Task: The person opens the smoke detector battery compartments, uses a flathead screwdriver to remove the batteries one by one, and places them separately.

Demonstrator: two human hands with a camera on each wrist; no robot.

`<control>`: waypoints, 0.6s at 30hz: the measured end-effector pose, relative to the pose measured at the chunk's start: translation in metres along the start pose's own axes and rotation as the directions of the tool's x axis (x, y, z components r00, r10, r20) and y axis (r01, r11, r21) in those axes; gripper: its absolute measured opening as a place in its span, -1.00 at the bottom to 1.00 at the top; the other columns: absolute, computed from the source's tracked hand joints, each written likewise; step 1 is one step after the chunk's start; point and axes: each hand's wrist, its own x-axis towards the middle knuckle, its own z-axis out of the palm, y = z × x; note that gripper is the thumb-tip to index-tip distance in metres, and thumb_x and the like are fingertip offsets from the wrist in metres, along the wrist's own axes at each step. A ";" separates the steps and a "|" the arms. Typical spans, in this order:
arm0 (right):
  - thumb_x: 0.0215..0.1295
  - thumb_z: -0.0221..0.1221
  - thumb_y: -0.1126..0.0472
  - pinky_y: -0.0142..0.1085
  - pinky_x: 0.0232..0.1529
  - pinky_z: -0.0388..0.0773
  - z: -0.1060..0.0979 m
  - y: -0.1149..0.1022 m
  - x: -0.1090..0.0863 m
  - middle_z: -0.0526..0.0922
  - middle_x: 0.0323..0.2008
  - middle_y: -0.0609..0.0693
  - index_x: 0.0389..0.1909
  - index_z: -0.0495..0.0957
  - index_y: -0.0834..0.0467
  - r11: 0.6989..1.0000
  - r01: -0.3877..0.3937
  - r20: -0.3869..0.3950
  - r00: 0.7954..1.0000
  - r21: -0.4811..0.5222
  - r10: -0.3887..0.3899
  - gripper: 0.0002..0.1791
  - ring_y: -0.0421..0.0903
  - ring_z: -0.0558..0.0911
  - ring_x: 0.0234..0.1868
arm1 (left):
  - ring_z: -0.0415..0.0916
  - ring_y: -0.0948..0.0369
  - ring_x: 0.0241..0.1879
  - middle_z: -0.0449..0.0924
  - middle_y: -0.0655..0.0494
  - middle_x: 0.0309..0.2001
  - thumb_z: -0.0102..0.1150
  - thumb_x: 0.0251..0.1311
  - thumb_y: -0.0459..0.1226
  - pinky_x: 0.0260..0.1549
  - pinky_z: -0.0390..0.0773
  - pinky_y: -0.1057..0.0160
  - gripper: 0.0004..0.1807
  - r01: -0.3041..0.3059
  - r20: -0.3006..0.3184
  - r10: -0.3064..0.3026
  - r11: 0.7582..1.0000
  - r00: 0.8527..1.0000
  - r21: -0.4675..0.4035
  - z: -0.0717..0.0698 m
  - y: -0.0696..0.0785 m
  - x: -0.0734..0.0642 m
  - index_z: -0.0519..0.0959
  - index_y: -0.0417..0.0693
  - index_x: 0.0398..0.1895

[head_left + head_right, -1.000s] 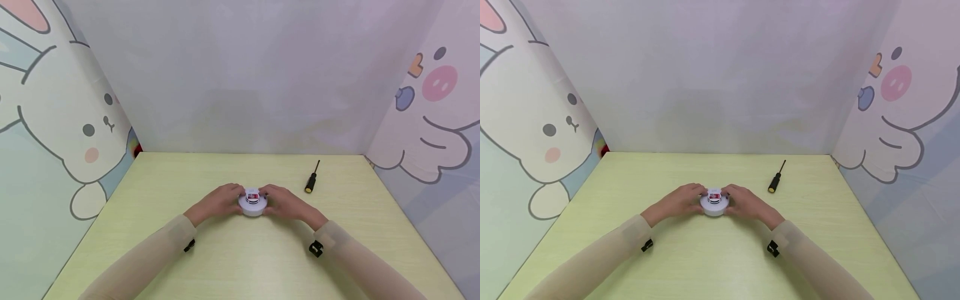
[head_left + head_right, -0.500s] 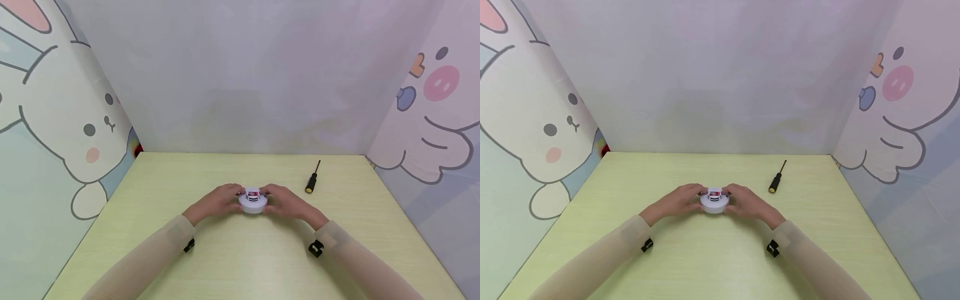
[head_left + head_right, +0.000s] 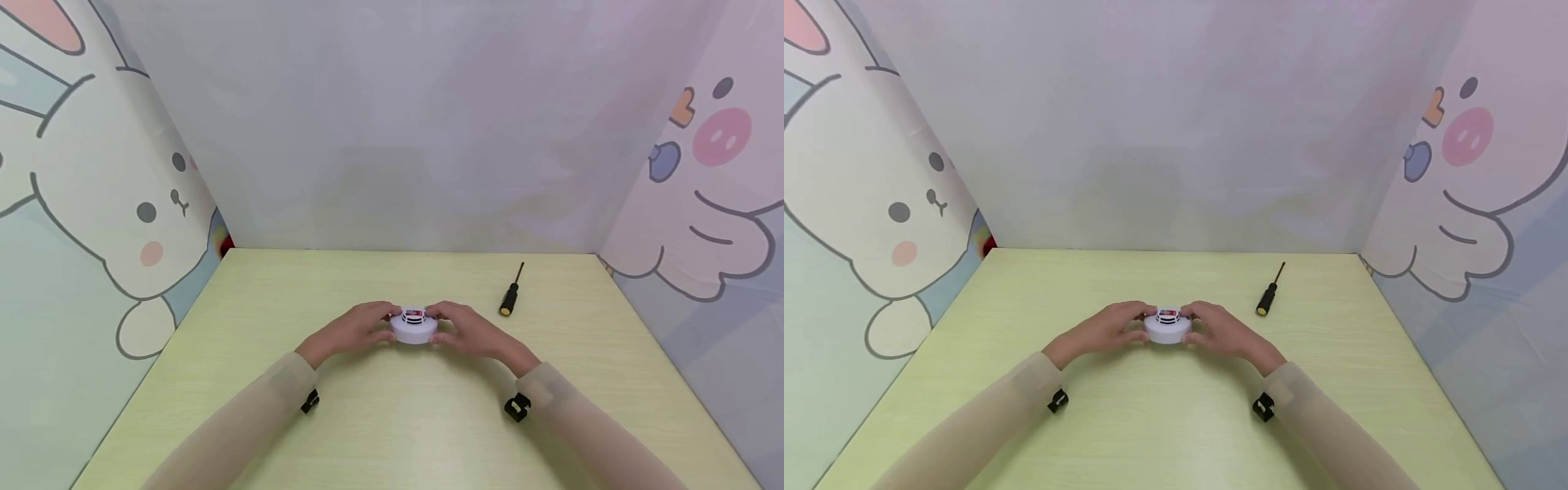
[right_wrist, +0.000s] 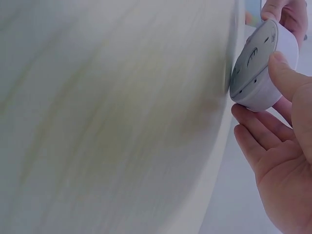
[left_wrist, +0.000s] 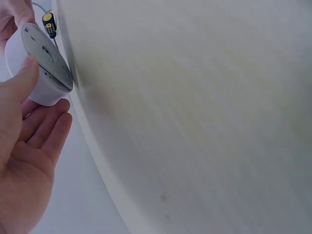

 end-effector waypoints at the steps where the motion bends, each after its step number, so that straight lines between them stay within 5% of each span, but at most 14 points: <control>1: 0.42 0.39 0.14 0.02 0.35 0.54 0.000 0.000 0.000 0.62 0.31 0.19 0.37 0.48 0.29 1.000 -0.004 -0.001 1.000 0.009 0.004 -0.40 0.16 0.64 0.31 | 0.54 0.14 0.35 0.56 0.01 0.37 0.33 0.46 -0.13 0.37 0.50 0.12 -0.40 0.005 0.001 -0.005 1.000 1.000 -0.008 0.000 0.000 0.000 0.44 -0.12 0.47; 18: 0.52 0.30 0.16 0.00 0.29 0.60 -0.003 0.001 -0.002 0.62 0.32 0.19 0.42 0.49 0.28 0.992 -0.027 -0.030 0.999 0.126 0.031 -0.45 0.13 0.69 0.25 | 0.59 0.11 0.28 0.59 0.00 0.35 0.25 0.51 -0.10 0.30 0.56 0.07 -0.43 -0.002 -0.048 -0.002 0.997 0.999 -0.071 0.000 -0.005 0.002 0.49 -0.13 0.47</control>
